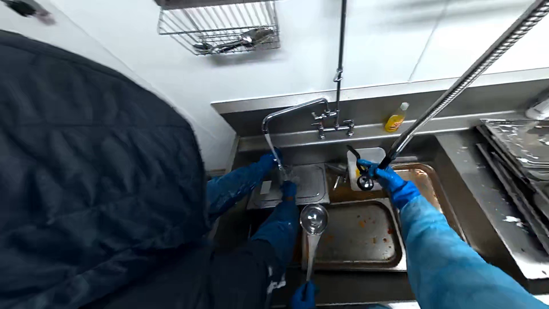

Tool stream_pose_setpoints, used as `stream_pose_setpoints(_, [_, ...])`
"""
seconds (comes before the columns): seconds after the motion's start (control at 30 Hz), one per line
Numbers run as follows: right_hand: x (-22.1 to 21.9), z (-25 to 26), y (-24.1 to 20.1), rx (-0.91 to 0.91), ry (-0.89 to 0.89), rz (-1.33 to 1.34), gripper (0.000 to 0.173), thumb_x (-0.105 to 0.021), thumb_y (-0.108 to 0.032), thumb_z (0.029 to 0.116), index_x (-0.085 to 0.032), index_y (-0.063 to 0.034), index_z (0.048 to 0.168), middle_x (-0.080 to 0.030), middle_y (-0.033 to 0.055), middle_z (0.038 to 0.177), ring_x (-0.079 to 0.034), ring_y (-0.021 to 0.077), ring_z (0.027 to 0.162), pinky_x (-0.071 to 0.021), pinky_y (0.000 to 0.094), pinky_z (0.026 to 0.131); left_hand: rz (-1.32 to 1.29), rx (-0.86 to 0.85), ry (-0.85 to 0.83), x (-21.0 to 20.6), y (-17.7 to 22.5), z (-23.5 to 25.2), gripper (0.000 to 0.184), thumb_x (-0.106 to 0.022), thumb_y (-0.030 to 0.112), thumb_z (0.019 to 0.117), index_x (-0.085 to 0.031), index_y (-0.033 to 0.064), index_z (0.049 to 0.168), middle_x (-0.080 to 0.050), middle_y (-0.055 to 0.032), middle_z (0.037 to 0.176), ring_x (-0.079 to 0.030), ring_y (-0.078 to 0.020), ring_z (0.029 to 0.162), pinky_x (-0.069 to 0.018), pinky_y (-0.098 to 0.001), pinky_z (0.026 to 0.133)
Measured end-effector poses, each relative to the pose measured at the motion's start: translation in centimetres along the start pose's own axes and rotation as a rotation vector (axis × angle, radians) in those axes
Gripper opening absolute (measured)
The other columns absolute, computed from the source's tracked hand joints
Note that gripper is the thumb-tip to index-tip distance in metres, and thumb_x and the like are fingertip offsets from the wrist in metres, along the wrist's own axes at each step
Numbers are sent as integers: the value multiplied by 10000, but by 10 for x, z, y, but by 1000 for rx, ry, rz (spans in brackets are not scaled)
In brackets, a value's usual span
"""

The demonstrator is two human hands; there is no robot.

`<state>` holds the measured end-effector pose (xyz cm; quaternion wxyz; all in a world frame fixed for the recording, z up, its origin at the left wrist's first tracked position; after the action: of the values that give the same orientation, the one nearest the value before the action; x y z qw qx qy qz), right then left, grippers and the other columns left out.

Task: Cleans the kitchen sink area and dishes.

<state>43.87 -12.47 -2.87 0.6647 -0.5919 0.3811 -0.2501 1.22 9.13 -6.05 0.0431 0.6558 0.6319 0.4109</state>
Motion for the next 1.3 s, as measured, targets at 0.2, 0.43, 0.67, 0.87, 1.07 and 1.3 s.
stream_pose_setpoints(0.2, [-39,34,-32,93,34,-87,399,-648,-405,922,-726,-89,1153,-712,85,1239,-677,147,988,-566,330,841,23,57,54,3,17,-4,486,-615,491,995,-749,30,1070,-727,-160,870,-705,-295,787,-577,-528,773])
stream_pose_setpoints(0.43, [-18,-48,-50,81,334,-277,705,-718,-221,893,-472,-237,1554,-671,14,1301,-678,120,901,-582,318,783,-308,-257,44,-40,118,33,291,-599,285,1032,-777,62,976,-768,-40,877,-718,-134,766,-603,-364,758])
stream_pose_setpoints(0.67, [-23,-131,-28,-18,297,-210,472,-719,-231,907,-663,-61,1343,-742,97,1155,-724,207,870,-618,367,793,-611,-545,-231,-117,278,78,416,-518,294,1080,-602,94,1435,-718,-105,1035,-641,-138,801,-557,-346,791])
stream_pose_setpoints(0.87, [-23,-157,-44,29,505,-90,611,-748,-209,839,-591,-64,1412,-687,72,1317,-679,200,1143,-596,351,922,-613,-462,-271,-142,317,65,474,-455,412,1096,-713,40,954,-640,-53,744,-587,-143,673,-524,-339,676])
stream_pose_setpoints(1.07, [-1,-128,-49,-86,350,-127,1056,-856,-331,712,-298,-257,1605,-587,6,1450,-632,172,1214,-593,377,921,-414,-637,-304,-136,341,40,333,-511,302,1088,-721,46,1060,-656,-68,798,-598,-136,680,-535,-336,662])
stream_pose_setpoints(1.3, [17,-98,-63,-94,31,-71,1089,-876,-280,682,-315,-347,1612,-688,50,1274,-707,177,1026,-612,361,814,-62,-804,-427,-118,369,14,335,-533,265,1079,-716,-12,1037,-675,-92,765,-615,-136,637,-554,-338,658])
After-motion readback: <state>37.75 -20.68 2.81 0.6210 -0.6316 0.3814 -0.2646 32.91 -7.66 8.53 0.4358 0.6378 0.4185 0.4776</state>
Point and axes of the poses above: each hand's wrist, its own z-axis towards the middle knuckle, its own x-axis out of the back of the hand, y = z × x, the point moved 7 cm from there along z, towards the middle knuckle
